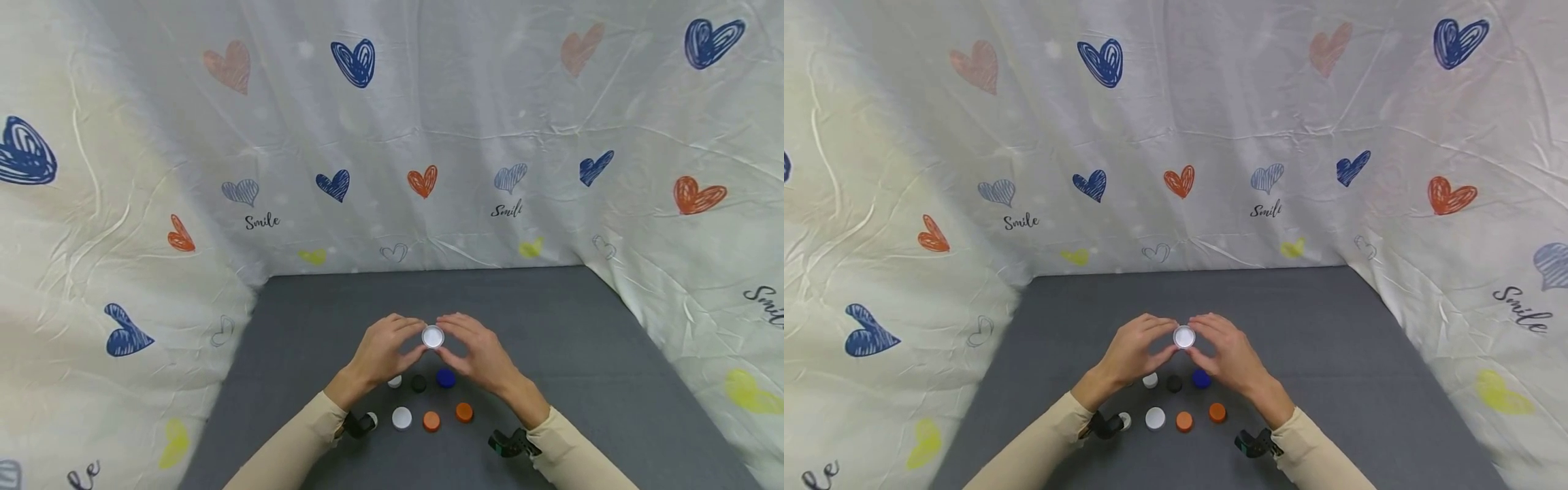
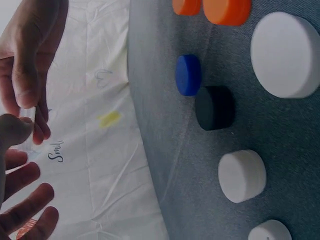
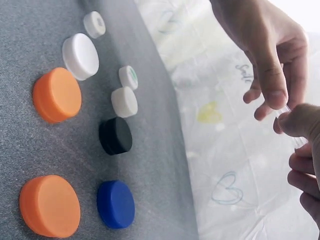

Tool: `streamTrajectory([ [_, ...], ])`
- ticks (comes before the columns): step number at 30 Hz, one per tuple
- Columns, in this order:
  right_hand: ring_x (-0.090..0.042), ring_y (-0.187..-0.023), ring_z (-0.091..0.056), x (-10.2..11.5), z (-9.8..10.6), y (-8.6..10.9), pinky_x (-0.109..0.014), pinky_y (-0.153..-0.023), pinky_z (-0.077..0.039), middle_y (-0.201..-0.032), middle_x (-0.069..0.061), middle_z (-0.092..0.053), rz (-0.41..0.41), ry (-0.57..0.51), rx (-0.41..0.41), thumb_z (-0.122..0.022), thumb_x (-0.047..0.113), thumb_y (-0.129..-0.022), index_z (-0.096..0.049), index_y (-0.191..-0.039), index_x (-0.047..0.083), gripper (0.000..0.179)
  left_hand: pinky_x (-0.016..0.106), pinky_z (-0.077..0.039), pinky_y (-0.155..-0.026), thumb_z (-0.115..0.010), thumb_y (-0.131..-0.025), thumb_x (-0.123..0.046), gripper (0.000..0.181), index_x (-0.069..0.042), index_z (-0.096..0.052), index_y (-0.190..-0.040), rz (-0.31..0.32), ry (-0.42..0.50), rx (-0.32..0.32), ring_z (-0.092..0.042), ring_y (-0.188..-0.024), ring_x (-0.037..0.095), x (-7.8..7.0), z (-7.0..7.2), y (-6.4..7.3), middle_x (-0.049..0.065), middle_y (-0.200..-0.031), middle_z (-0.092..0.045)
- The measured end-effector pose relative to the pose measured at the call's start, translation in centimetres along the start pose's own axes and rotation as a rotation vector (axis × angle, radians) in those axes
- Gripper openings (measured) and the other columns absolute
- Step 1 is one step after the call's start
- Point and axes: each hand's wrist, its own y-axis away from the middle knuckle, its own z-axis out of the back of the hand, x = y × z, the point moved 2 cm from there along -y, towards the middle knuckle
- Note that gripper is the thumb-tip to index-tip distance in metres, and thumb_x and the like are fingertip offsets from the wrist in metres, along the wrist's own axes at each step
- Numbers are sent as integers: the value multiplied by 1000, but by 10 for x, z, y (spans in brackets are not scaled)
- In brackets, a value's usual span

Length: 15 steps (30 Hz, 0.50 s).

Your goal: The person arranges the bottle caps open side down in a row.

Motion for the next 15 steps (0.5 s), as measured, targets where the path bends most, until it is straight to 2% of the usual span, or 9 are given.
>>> streamTrajectory([
  [7, -27, -119, -64, -2, 2, 0, -51, -103, -49, -122, -8, -70, -35, -14, -3, -82, 24, -84, -72, -119, 8, 40, 29, -56, -84, -84, -82, -27, 45, -13, -71, -122, -80, -66, -45, -66, -100, 14, 1, 0, 3, -1, -120, -72],
  [10, -24, -115, -65, -2, 2, 0, -49, -98, -52, -120, -6, -71, -50, -39, -8, -81, 24, -85, -72, -119, 10, 38, 29, -56, -82, -86, -80, -24, 46, -13, -72, -122, -117, -91, -68, -66, -99, 15, 0, 0, 3, -1, -119, -73],
  [15, -17, -112, -66, -1, 1, 2, -43, -91, -56, -121, -3, -70, -100, -111, 19, -77, 28, -90, -70, -120, 14, 34, 27, -55, -76, -86, -81, -22, 40, -12, -75, -118, -167, -82, -128, -66, -94, 15, -2, -1, 3, 0, -114, -75],
])
